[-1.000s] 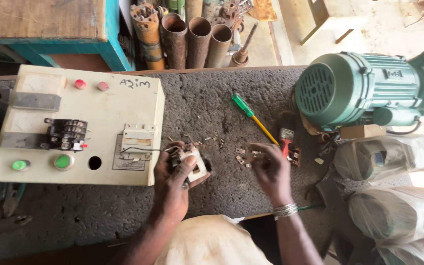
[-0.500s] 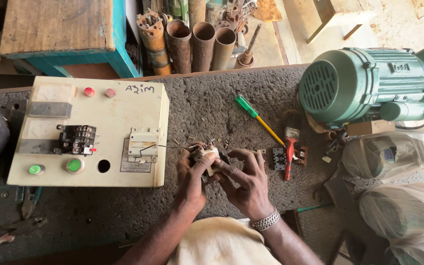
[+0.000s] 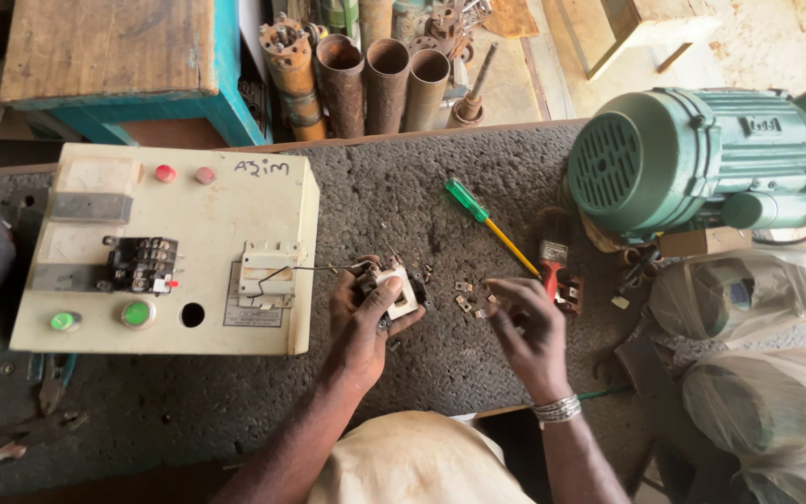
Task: The person assembles a small electrical component by hand, inserting copper terminals and a white plastic cover into a black housing. The person repeatedly picks up parts, aligns them, and presses them into place on a cluttered workbench.
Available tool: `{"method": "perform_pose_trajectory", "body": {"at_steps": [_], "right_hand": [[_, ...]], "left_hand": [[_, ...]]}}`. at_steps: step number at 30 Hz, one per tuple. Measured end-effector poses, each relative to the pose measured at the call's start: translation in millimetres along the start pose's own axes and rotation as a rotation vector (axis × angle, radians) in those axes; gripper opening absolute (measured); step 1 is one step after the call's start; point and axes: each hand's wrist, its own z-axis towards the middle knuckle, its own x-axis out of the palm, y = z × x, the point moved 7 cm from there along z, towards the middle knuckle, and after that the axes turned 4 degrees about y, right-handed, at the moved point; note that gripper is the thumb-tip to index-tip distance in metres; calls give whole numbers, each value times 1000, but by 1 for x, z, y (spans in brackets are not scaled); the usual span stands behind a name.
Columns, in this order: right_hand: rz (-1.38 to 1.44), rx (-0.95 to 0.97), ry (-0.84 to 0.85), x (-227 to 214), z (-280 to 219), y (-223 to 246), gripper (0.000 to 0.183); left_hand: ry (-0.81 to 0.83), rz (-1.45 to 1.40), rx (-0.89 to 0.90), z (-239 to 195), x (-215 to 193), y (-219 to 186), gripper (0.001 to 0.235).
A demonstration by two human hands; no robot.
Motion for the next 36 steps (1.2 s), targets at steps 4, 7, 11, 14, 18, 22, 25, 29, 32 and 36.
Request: {"method": "perform_pose_trajectory", "body": {"at_steps": [4,7,11,14,18,22,25,29,32,36], "right_hand": [[-351,-135,-71,3,-3,4,31],[-552,7,-91,-1,5,-15,24],[-635,27,-133,-10,12,-28,21],[-674,36,-194,-23,14,-31,23],[-687,96,-232,-33,17,-38,23],[-659,159,-410,-56,11,-53,26],[-700,184,-409,-80,6,-71,33],[-661,88,-125,-90,10,-88,49],[-595,188,-37,-92,8,-98,70],[-667,179,-105,-92,13,-94,56]], "left_hand": [[26,-9,44,3,5,-7,42],[16,-2,92,3,4,-23,40],[5,21,204,5,2,-56,42],[36,58,305,5,3,-77,45],[107,116,375,2,6,-86,47],[133,139,274,-4,9,-64,49],[144,176,192,-10,8,-42,49],[162,226,62,-15,6,-11,50],[169,226,5,-16,6,6,50],[159,220,-39,-14,7,15,52]]}}
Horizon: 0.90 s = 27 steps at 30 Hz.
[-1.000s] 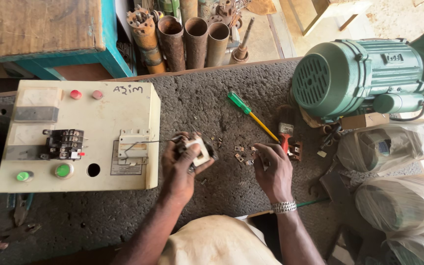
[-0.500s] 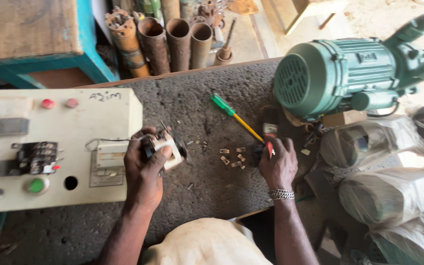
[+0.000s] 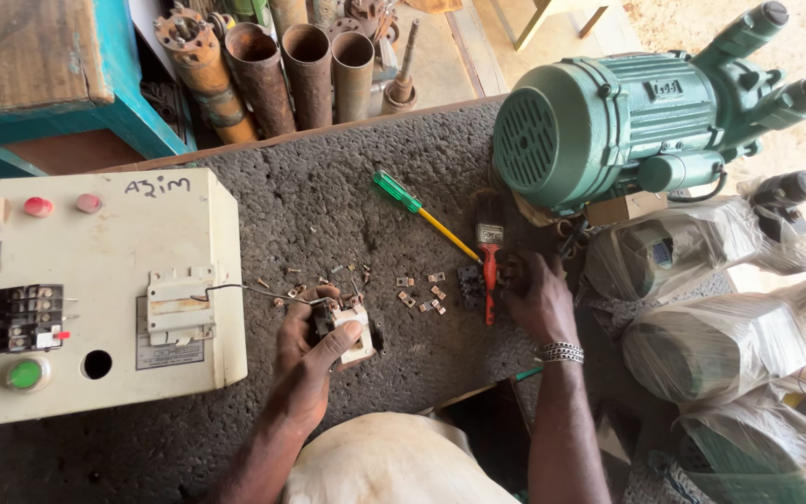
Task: The person assembles a small electrical component by hand, inserting copper terminals and a white plastic cover into a black housing. The person repeatedly picks up parts, aligns them, and presses them into place on a cluttered workbench.
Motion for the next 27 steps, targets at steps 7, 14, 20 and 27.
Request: {"method": "perform_pose_trajectory", "body": {"at_steps": [7,14,20,27], "right_hand": [[951,37,-111,-16,-14,7,64],[1665,-31,302,-2,-40,86,57],[1313,-151,383,-2,-57,139,52],[744,-212,122,6,-30,141,35]], "left_hand": [[-59,-68,-68,1,-1,-3,51],[-123,-84,-112,2,6,4,50],[-89,-98,-55,1,4,6,50],[-120,-65,-97,-6,2,3,52]]}}
